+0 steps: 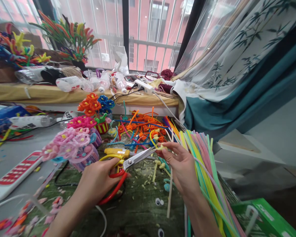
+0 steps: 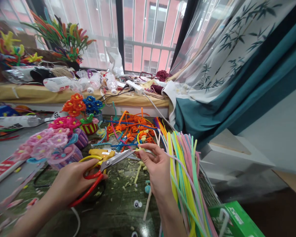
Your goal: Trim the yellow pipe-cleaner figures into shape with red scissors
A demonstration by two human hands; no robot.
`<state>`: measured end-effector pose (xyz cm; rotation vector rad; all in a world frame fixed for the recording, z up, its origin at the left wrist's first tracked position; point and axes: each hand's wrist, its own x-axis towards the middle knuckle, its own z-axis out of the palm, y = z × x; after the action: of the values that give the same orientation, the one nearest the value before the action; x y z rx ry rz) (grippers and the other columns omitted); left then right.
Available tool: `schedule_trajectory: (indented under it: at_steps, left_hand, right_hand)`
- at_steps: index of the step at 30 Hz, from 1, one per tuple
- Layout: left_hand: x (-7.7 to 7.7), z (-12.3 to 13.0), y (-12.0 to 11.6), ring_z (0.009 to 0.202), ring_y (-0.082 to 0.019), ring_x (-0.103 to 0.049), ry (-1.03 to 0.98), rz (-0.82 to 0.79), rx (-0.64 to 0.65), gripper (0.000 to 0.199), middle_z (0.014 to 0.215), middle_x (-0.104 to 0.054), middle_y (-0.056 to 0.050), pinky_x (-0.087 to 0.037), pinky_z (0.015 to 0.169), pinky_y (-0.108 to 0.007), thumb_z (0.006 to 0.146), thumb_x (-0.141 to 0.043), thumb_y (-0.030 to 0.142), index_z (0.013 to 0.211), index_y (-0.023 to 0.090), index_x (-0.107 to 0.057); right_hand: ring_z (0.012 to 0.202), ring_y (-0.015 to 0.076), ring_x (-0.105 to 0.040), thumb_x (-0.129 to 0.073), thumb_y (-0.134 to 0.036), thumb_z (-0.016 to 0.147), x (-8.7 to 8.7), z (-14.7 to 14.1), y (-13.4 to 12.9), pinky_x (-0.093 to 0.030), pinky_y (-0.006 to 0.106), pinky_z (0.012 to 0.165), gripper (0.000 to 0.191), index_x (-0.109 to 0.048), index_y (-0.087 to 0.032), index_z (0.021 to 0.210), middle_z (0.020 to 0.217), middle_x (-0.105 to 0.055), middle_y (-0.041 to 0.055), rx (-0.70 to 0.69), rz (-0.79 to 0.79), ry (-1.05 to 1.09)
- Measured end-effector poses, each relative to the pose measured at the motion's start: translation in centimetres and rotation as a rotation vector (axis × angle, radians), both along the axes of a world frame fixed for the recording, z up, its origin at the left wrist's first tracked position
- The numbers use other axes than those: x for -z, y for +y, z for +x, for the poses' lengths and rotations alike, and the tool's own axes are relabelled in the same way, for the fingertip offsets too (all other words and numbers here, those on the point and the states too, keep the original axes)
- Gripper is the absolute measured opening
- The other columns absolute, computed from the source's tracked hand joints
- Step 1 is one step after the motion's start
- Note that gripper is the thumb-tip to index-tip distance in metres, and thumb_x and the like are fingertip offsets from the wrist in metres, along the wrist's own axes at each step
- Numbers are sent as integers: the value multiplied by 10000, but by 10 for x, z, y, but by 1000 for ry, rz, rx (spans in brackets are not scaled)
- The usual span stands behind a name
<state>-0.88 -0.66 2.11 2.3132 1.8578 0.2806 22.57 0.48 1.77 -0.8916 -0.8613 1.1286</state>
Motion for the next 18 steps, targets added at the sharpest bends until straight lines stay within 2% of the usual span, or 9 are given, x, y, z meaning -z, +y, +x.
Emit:
schedule_trajectory:
  at_steps: [11,18]
  left_hand:
    - [-5,2,1,705,-235,-687,19,-76,-19,333,735,-720,-22,-328,573,-250,827,-583,557,763,234,-632]
    - [1,0,2,718,-241,-689,-5,-70,-4,350,736,-722,-29,-327,576,-251,838,-577,564,766,228,-639]
  right_hand:
    - [704,135,-728,-884,-316,661,2,-1,1,-599,260,735,214,-755,-231,809,847,-771,1,-25,-11,61]
    - [675,121,-720,-905,-311,622,1,-1,1,-604,243,716,235,-761,-224,786,838,-770,5,-42,-38,111]
